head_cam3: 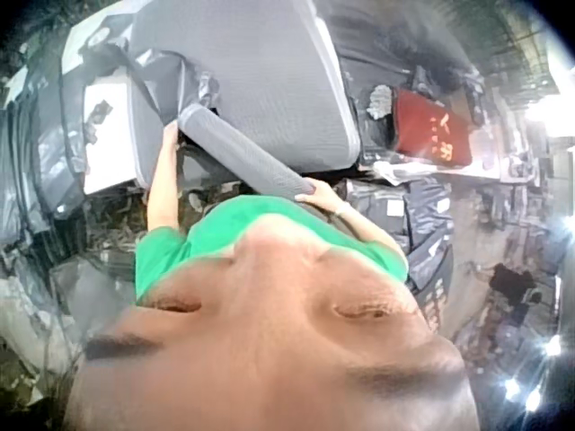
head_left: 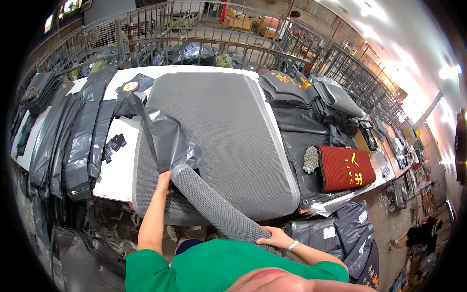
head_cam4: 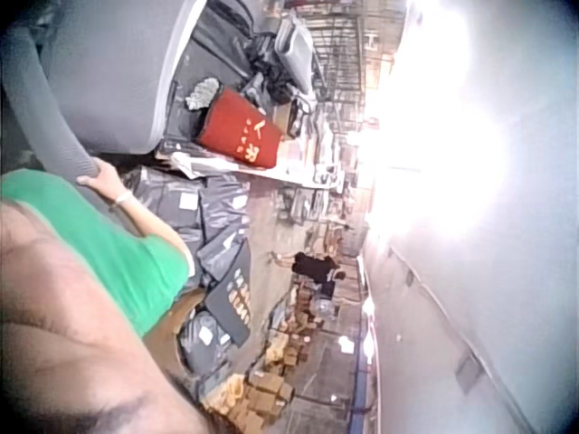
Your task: The person slides a mesh mat into a gray plastic bag, rolls the assembly by hand, and places the finished package into a stack.
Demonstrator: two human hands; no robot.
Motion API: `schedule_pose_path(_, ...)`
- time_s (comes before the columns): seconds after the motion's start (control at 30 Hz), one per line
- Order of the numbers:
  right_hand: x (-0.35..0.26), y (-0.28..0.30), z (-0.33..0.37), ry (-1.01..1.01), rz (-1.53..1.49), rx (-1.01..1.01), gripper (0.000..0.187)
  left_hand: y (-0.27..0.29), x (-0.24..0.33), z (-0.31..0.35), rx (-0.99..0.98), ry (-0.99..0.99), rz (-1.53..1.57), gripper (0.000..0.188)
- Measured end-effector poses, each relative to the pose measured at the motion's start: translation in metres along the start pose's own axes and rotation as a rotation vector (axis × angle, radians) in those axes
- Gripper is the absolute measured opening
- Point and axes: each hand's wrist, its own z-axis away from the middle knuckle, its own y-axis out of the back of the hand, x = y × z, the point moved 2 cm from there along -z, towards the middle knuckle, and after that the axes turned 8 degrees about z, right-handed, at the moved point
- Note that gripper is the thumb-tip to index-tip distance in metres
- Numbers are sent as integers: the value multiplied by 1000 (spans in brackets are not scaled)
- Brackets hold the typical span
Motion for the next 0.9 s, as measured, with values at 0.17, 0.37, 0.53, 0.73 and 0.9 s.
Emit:
schedule_pose_path(0.17,-2,19,3,-109,-54,-46,66,-8,33,26,-87,-154,-255,24)
schedule_pose_path(0.37,-19,19,-2,-169,-356,-128,57,-100,52,137,-68,-1206,-1182,21)
schedule_pose_path(0.53,-10,4,-8,-262,-728,-194,56,-68,31,158,533,-918,-1192,83)
schedule_pose_path(0.73,-15,2,-31,-222,-857,-280,60,-49,28,104,-81,-137,-66,82)
schedule_pose_path(0.9,-24,-1,-46,-213,-787,-317,59,-19,27,90,12,-26,-337,43)
